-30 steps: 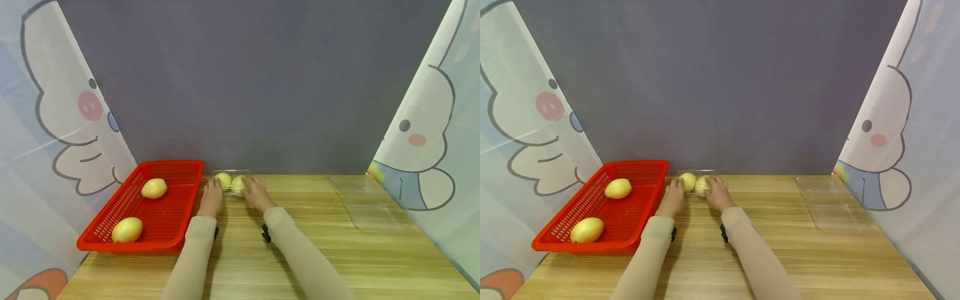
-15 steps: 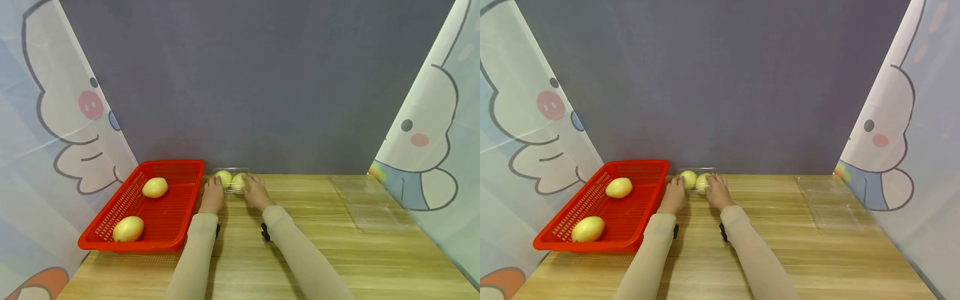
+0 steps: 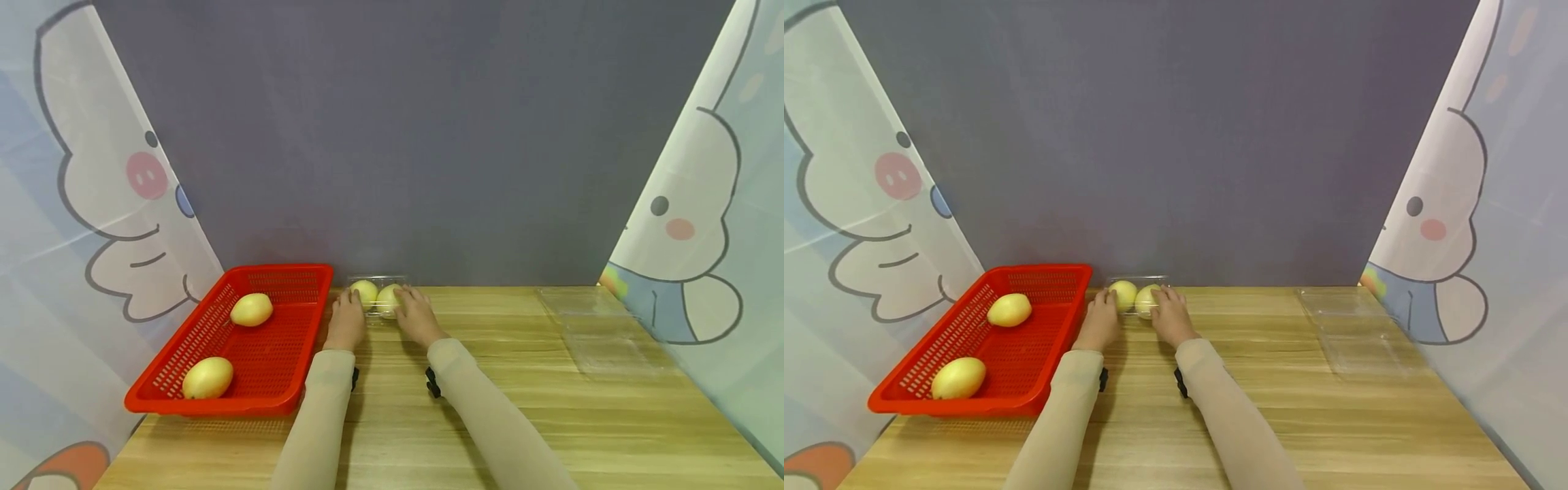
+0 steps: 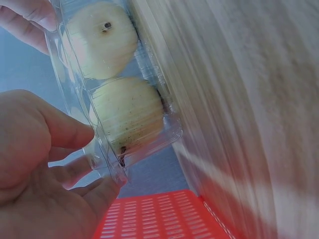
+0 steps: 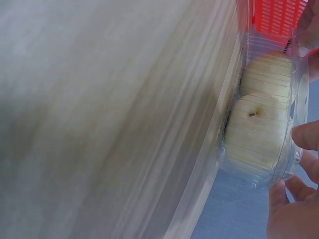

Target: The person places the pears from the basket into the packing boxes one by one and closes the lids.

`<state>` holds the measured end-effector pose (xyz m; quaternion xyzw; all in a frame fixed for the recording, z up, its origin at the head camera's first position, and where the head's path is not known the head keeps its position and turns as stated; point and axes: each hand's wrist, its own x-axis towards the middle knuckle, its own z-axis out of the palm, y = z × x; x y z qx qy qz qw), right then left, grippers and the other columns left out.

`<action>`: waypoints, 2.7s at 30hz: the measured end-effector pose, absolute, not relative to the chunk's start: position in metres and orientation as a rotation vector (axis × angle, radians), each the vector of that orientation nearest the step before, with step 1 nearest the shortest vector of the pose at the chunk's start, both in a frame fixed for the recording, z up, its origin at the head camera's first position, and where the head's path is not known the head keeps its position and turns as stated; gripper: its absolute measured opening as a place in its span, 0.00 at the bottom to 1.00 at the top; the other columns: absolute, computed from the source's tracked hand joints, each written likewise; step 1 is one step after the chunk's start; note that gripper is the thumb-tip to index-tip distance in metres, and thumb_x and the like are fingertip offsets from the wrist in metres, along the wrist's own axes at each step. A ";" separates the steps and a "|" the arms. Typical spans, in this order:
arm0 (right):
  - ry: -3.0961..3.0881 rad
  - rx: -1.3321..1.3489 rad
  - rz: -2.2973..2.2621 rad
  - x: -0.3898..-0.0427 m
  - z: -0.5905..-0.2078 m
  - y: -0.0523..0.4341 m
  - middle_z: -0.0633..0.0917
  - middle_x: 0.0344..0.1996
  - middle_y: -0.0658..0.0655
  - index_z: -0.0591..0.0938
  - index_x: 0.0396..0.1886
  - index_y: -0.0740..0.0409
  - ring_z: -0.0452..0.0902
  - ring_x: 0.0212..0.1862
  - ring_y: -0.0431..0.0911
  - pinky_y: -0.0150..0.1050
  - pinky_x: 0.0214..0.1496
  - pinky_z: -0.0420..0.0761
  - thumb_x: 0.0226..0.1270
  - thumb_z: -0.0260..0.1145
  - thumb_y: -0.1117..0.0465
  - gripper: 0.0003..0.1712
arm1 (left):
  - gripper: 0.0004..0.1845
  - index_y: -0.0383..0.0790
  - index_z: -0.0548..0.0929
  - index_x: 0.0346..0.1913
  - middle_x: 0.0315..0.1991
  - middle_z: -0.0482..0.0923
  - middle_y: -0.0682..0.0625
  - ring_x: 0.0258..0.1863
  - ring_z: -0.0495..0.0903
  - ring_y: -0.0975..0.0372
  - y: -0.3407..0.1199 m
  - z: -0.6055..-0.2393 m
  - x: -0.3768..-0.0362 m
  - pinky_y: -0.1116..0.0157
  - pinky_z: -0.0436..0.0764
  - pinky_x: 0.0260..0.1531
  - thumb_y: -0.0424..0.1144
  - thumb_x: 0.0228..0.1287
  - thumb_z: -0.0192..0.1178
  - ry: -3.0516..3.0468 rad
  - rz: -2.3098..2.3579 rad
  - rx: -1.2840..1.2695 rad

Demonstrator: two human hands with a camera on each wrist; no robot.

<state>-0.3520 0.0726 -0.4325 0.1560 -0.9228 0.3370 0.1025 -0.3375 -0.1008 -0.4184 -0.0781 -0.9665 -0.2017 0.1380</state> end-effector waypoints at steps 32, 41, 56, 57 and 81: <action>-2.494 0.570 1.175 -0.339 -0.433 0.086 0.74 0.65 0.66 0.78 0.62 0.65 0.64 0.68 0.63 0.60 0.70 0.64 0.65 0.67 0.69 0.25 | 0.30 0.21 0.63 0.70 0.69 0.56 0.24 0.69 0.58 0.33 -0.105 -0.415 -0.338 0.43 0.62 0.68 0.20 0.66 0.53 -2.792 -0.791 -0.203; -2.484 0.605 1.161 -0.331 -0.424 0.087 0.74 0.64 0.65 0.77 0.64 0.65 0.65 0.67 0.62 0.59 0.69 0.66 0.66 0.67 0.69 0.26 | 0.32 0.22 0.62 0.71 0.72 0.52 0.24 0.73 0.50 0.32 -0.098 -0.403 -0.328 0.43 0.56 0.70 0.24 0.64 0.55 -2.851 -0.793 -0.183; -2.518 0.671 1.092 -0.318 -0.407 0.100 0.73 0.67 0.63 0.74 0.68 0.62 0.65 0.68 0.60 0.59 0.70 0.64 0.69 0.66 0.61 0.29 | 0.31 0.26 0.67 0.70 0.71 0.59 0.29 0.71 0.57 0.35 -0.094 -0.382 -0.305 0.42 0.64 0.67 0.36 0.69 0.61 -2.867 -0.670 -0.282; -2.527 0.676 1.077 -0.317 -0.406 0.102 0.73 0.67 0.62 0.74 0.69 0.62 0.65 0.69 0.60 0.59 0.70 0.64 0.70 0.66 0.60 0.29 | 0.31 0.26 0.67 0.70 0.70 0.60 0.29 0.71 0.59 0.36 -0.094 -0.381 -0.304 0.42 0.66 0.66 0.38 0.69 0.61 -2.869 -0.657 -0.290; -2.577 0.740 0.866 -0.297 -0.398 0.129 0.71 0.69 0.65 0.75 0.68 0.62 0.64 0.70 0.63 0.64 0.72 0.55 0.71 0.66 0.52 0.30 | 0.24 0.33 0.80 0.60 0.57 0.78 0.39 0.53 0.78 0.41 -0.093 -0.380 -0.289 0.46 0.77 0.54 0.48 0.70 0.61 -2.717 -0.336 -0.523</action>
